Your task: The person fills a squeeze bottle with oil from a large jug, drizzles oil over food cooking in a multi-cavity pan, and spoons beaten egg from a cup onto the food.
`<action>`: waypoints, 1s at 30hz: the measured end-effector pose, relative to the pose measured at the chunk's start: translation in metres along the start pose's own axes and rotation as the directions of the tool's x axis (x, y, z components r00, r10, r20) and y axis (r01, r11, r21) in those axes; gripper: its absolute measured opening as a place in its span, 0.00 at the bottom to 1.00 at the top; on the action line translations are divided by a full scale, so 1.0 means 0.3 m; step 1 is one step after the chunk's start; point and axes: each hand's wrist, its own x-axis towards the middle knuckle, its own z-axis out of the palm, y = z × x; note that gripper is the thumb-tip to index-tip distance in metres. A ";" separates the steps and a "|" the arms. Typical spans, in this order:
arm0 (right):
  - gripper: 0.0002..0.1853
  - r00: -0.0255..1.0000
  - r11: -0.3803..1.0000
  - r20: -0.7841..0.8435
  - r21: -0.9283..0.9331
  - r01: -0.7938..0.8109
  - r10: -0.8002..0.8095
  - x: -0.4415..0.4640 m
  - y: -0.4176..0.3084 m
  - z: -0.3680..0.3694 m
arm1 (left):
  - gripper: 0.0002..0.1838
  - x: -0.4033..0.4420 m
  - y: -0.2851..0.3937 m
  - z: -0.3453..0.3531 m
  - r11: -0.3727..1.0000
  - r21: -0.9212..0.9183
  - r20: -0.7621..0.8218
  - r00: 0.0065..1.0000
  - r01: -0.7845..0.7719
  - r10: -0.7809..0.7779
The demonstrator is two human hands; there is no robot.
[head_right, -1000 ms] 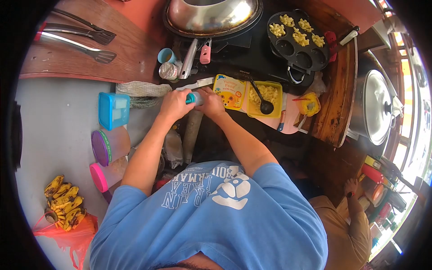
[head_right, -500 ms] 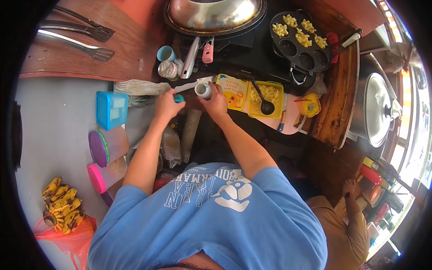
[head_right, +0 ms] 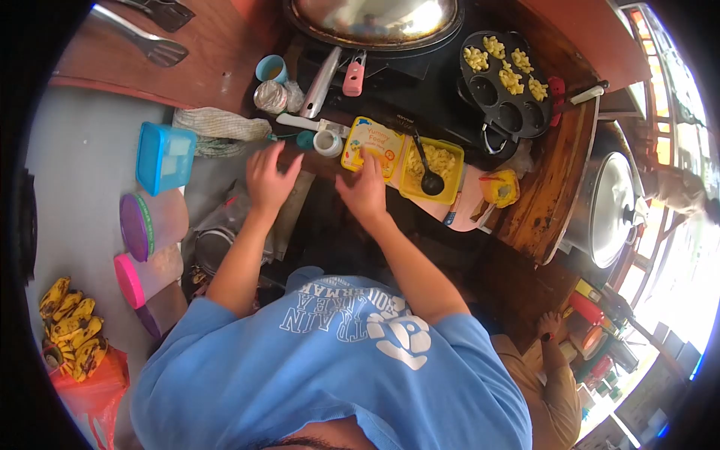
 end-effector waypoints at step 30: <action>0.13 0.721 0.738 0.161 -0.170 -0.653 0.674 -0.749 0.619 -0.688 | 0.18 -1.012 -0.544 1.404 0.944 0.306 0.601 0.744 0.122 -0.291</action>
